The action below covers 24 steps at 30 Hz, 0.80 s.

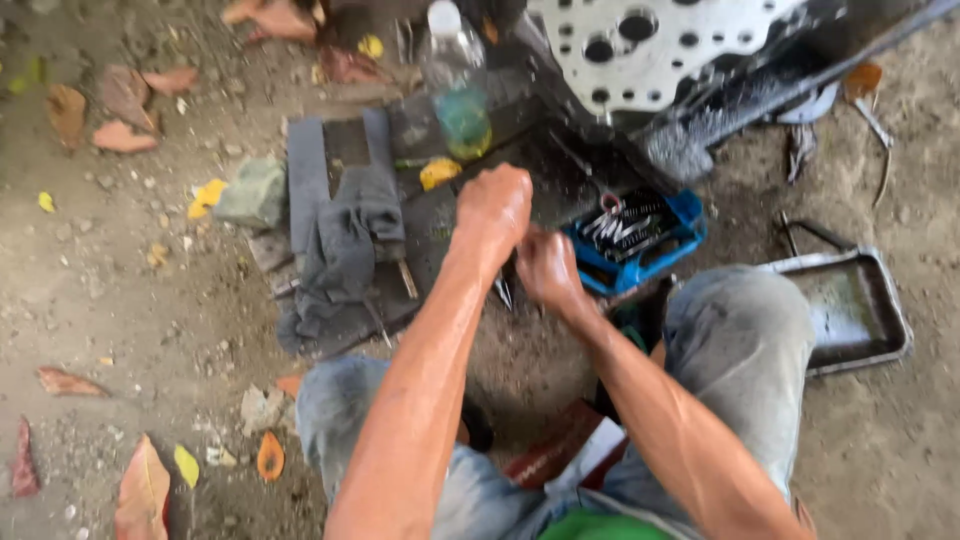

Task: The person sits on the ground and uses a small metal tool to scrape and clean the surface of a disassembled engine block. They repeatedly wipe the tool on a rag and continue working on the metal surface.

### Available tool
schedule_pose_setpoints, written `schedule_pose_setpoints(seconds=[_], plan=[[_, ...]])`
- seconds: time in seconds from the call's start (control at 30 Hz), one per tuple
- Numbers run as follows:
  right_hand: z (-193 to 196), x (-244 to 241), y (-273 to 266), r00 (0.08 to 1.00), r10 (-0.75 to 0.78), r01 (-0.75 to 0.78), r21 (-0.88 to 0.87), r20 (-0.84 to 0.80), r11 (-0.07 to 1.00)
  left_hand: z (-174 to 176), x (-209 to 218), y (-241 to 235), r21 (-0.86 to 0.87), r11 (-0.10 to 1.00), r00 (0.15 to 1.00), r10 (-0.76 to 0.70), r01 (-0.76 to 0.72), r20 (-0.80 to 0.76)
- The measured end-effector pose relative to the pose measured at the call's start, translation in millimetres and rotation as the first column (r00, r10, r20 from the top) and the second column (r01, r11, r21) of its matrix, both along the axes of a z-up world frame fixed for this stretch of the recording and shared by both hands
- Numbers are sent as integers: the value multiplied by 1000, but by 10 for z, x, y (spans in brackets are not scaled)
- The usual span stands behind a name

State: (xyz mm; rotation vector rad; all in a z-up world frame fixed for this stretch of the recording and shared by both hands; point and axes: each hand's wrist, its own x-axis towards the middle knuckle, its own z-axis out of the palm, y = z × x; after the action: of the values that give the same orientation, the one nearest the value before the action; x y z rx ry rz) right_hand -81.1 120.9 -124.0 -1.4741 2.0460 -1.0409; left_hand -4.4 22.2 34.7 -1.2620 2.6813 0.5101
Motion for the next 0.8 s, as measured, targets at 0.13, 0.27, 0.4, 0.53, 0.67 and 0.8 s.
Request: schedule_pose_setpoints(seconds=[0.13,0.27,0.4,0.53,0.67,0.8], plan=[[16,42,-146,999,-2,5,-84,37,996,3,29,0,-47,999,1000,18,-19,-20],[-124,64,-51,998,-62,62,6,23,998,-18,-24,-18,-40,999,999,-38,36,-34],[-371,-120,-207,997,72,-76,-112,-40,991,-10,-3,56,-35,998,999,45,-45,3],[104,36,342,981,-98,66,186,166,980,-12,-7,87,-13,1000,1000,13,-13,2],[-78,25,630,786,-273,182,215,554,960,-167,-50,29,-19,999,998,37,-36,55],[5,2,482,819,-247,219,116,518,969,-463,-169,-140,-37,997,995,74,-72,72]])
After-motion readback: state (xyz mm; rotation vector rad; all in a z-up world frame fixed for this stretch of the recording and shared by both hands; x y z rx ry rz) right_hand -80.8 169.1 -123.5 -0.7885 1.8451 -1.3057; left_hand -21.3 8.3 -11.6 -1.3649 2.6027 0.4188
